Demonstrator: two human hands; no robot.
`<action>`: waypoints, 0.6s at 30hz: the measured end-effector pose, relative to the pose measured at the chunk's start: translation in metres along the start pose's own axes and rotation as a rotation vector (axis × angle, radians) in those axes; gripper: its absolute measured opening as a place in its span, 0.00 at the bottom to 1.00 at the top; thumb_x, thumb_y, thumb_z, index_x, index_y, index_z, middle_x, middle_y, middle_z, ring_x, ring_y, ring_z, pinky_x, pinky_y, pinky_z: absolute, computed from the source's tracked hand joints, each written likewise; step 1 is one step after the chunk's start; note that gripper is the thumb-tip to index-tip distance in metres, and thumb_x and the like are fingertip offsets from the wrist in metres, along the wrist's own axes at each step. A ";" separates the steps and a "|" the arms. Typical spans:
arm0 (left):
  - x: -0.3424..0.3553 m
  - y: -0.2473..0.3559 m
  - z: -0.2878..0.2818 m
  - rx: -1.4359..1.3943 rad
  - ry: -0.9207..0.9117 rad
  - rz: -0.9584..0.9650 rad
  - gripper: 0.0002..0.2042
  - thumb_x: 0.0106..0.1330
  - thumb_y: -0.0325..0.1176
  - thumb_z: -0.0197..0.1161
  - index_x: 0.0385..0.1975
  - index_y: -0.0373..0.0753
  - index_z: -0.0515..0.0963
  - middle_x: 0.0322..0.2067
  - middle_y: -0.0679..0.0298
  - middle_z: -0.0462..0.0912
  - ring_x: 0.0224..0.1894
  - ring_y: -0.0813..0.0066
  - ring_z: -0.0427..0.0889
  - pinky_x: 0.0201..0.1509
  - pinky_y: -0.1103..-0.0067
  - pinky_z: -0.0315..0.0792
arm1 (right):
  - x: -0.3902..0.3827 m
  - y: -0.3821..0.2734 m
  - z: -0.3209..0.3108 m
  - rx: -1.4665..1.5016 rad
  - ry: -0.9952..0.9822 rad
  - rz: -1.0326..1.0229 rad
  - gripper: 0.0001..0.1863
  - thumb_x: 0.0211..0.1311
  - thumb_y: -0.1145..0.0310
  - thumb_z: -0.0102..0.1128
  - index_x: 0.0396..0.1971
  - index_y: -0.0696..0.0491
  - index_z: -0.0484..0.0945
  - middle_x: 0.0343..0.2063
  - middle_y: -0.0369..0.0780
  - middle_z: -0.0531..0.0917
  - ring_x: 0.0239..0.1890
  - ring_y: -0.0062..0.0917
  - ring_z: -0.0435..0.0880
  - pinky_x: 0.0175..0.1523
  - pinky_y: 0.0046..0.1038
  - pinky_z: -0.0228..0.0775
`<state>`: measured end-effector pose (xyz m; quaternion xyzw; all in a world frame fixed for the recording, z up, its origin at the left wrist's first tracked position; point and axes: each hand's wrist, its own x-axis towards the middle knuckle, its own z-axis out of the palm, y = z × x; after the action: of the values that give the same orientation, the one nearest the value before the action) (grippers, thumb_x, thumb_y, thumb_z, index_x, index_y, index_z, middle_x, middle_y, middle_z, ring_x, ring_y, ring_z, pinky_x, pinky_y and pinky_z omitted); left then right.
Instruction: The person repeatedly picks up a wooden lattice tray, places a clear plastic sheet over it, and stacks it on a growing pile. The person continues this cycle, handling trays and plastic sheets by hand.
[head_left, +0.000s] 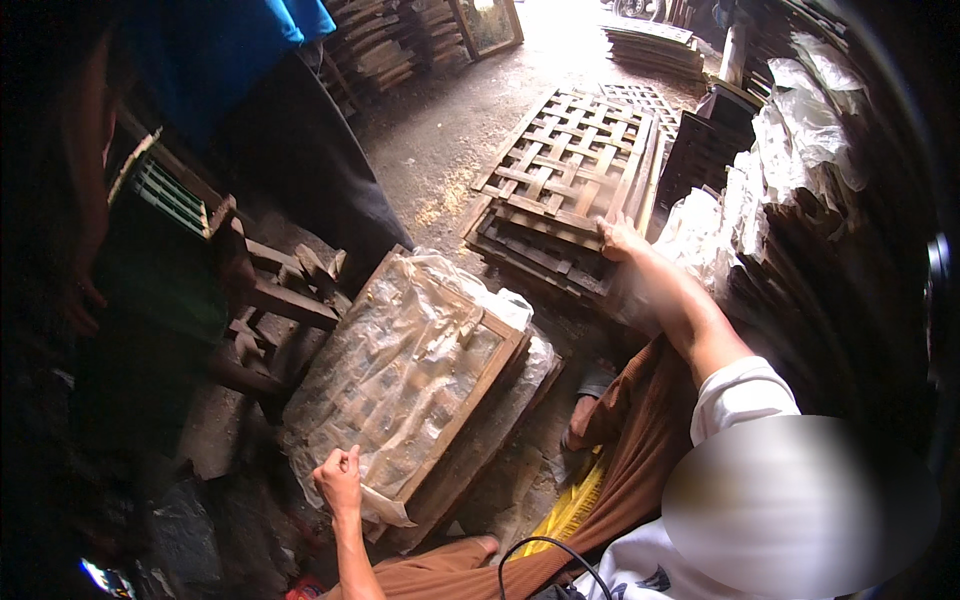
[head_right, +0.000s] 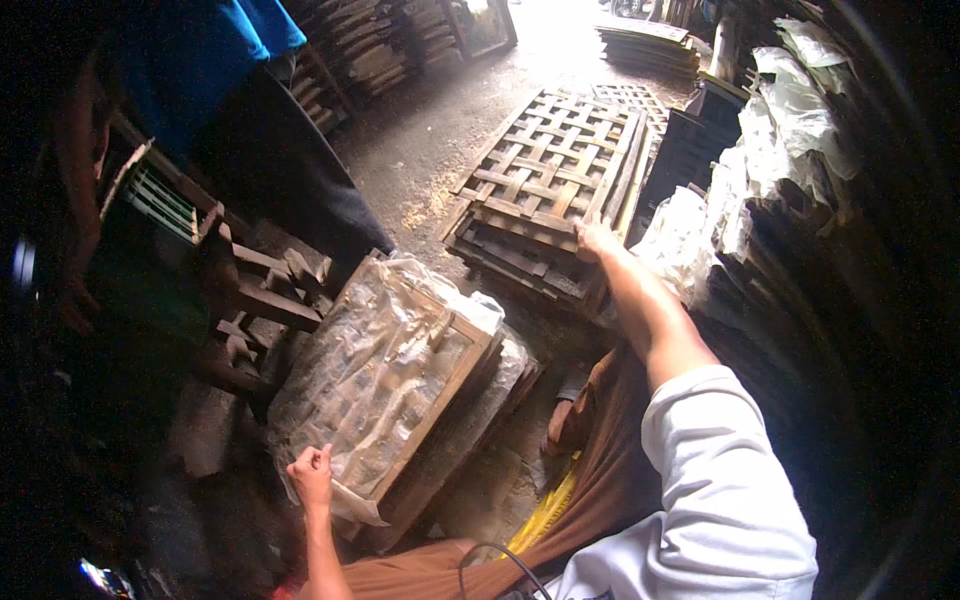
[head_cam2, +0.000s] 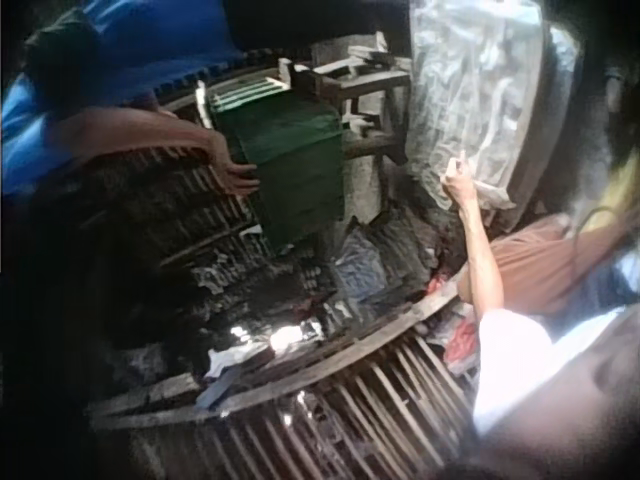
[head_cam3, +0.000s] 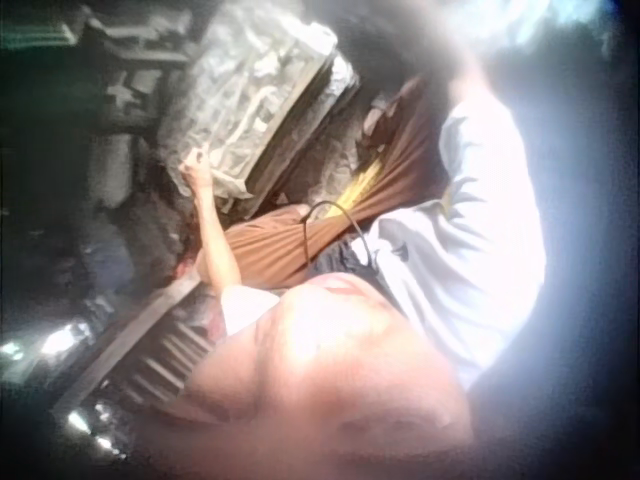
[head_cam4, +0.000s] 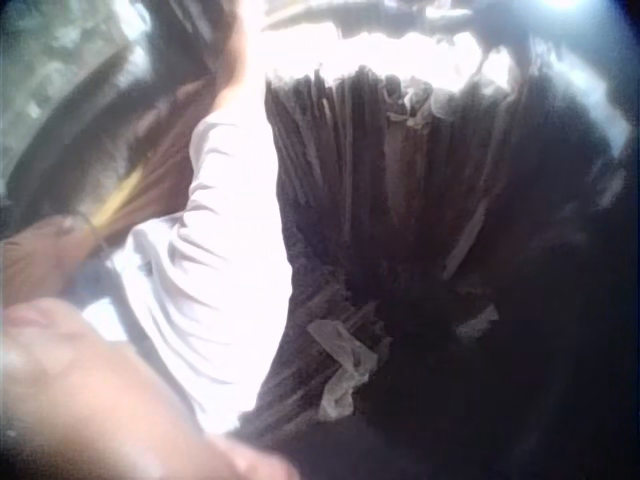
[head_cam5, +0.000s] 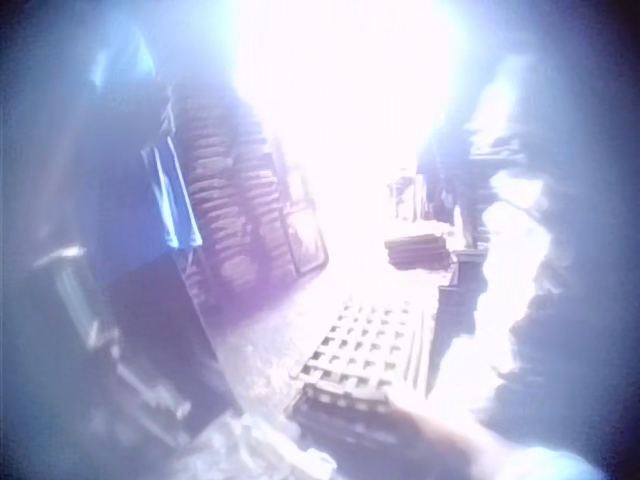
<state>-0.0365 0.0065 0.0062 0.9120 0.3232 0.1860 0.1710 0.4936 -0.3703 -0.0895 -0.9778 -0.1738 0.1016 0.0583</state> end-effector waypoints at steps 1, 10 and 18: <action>0.003 0.000 0.003 -0.011 -0.005 0.005 0.13 0.56 0.33 0.65 0.15 0.33 0.71 0.08 0.57 0.66 0.12 0.61 0.65 0.20 0.71 0.59 | 0.004 0.004 0.004 0.007 -0.004 0.041 0.33 0.50 0.66 0.52 0.61 0.43 0.59 0.57 0.58 0.59 0.55 0.53 0.63 0.54 0.50 0.63; -0.001 -0.003 0.005 0.026 -0.058 0.041 0.13 0.57 0.33 0.63 0.16 0.33 0.72 0.10 0.56 0.68 0.13 0.60 0.68 0.21 0.70 0.61 | -0.017 -0.020 -0.018 0.166 -0.025 0.143 0.32 0.47 0.70 0.52 0.58 0.46 0.60 0.60 0.55 0.55 0.60 0.55 0.57 0.58 0.58 0.58; 0.006 0.003 0.005 0.036 -0.100 0.024 0.12 0.57 0.34 0.63 0.18 0.33 0.73 0.14 0.54 0.74 0.18 0.58 0.74 0.23 0.70 0.65 | -0.008 -0.027 -0.013 0.308 0.028 0.237 0.32 0.48 0.64 0.57 0.57 0.49 0.64 0.61 0.55 0.52 0.60 0.57 0.58 0.60 0.47 0.62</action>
<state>-0.0282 0.0072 0.0048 0.9269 0.3064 0.1362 0.1684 0.4804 -0.3493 -0.0718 -0.9722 -0.0393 0.1195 0.1973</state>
